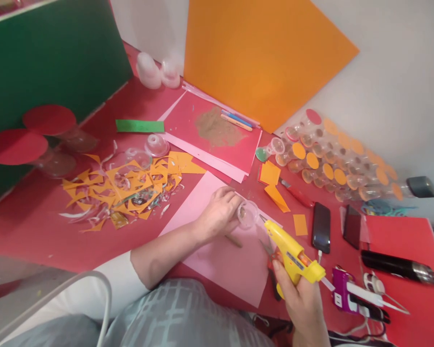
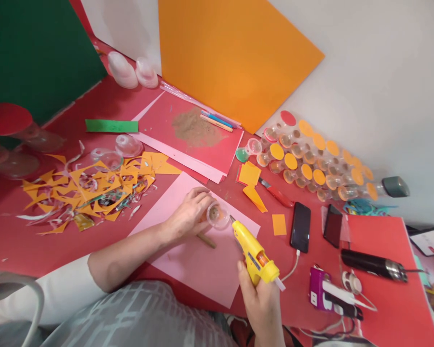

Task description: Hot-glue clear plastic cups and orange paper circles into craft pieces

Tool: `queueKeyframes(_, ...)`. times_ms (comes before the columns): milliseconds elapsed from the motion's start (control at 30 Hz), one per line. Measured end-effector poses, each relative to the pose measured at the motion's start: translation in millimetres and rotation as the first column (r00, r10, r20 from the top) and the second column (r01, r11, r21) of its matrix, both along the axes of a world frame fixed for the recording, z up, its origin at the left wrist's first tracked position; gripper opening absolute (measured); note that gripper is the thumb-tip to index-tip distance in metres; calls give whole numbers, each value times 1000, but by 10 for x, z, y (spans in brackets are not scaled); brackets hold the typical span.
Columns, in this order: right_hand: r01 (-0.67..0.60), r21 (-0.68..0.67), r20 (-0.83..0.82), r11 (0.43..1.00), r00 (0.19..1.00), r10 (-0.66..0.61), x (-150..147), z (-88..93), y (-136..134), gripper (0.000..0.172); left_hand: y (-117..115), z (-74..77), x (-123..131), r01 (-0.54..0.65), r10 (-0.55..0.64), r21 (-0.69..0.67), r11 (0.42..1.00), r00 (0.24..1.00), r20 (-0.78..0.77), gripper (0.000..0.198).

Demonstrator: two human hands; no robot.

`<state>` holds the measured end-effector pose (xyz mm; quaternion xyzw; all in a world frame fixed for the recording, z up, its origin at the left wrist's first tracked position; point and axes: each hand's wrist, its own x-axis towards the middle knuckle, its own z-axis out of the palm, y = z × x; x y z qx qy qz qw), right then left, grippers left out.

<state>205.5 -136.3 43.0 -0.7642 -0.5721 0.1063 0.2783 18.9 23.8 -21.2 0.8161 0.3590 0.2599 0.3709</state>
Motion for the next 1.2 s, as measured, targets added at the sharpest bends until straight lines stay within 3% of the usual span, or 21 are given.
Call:
queueKeyframes(433,-61,31,-155,998,986,65,37,87,3,30,-1,9,3,16,-16,-25,1000,1000,-13,29)
queueKeyframes(700,-7,-39,-148,999,989,1,141,43,-124,35,5,11,-5,25,-26,-17,1000,1000,-18,25)
queueKeyframes(833,-10,-8,-116,1000,993,9,78,47,-174,34,-7,5,-5,10,-10,-13,1000,1000,1,25)
queueKeyframes(1000,68,-26,-68,997,995,-69,1,36,-262,43,-12,7,-4,-2,3,-12,1000,1000,24,23)
queueKeyframes(1200,64,-4,-4,998,998,-64,156,-61,-379,44,-2,26,-10,3,-3,-6,1000,1000,14,22)
